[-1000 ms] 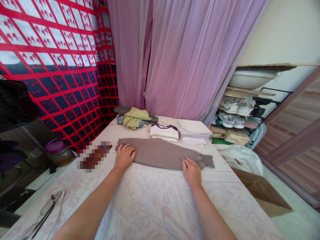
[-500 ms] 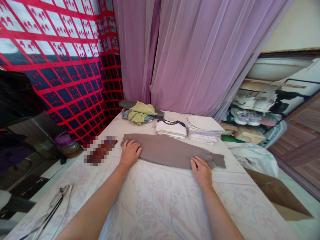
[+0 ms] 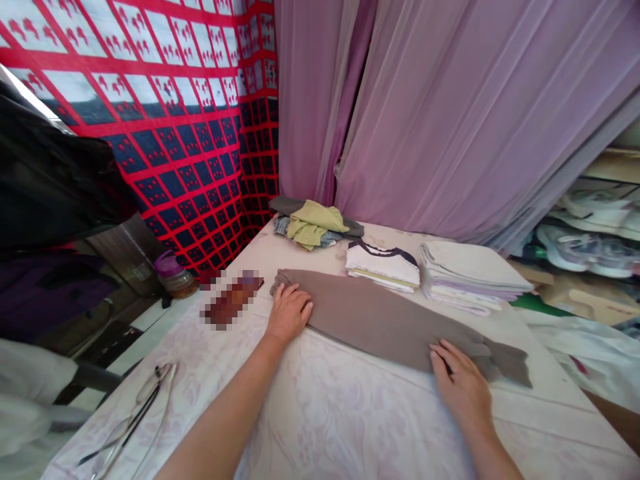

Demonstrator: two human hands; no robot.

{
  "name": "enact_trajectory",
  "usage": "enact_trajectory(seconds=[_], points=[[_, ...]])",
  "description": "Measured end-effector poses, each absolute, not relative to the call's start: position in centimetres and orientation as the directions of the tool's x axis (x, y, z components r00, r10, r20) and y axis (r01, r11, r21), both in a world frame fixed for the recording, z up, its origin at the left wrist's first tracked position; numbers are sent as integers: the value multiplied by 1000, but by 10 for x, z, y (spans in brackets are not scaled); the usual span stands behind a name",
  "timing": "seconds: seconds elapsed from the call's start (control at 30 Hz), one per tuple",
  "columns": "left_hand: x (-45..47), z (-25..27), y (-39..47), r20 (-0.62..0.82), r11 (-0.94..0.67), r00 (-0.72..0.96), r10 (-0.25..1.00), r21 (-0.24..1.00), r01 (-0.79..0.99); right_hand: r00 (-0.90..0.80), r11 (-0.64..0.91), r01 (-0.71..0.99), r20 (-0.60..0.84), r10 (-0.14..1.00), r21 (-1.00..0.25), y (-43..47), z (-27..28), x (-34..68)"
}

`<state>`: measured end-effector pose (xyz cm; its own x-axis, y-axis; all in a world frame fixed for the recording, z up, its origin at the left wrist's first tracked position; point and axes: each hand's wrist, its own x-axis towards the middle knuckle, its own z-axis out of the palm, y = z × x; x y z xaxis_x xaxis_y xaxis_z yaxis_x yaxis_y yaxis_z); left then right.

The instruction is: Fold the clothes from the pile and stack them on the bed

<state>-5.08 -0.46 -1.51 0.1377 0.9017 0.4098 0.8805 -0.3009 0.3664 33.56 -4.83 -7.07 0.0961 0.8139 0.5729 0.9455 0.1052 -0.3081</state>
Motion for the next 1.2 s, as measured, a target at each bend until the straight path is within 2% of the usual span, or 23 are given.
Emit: enact_trajectory(seconds=[0.53, 0.9, 1.2], points=[[-62, -20, -1, 381, -297, 188, 905, 253, 921, 135, 207, 868, 615, 777, -452, -58, -68, 321], [-69, -24, 2, 390, -313, 209, 897, 227, 922, 155, 231, 846, 636, 756, -480, -57, -66, 316], [-68, -26, 6, 442, -338, 206, 873, 243, 909, 142, 205, 859, 602, 786, -470, -53, -62, 312]])
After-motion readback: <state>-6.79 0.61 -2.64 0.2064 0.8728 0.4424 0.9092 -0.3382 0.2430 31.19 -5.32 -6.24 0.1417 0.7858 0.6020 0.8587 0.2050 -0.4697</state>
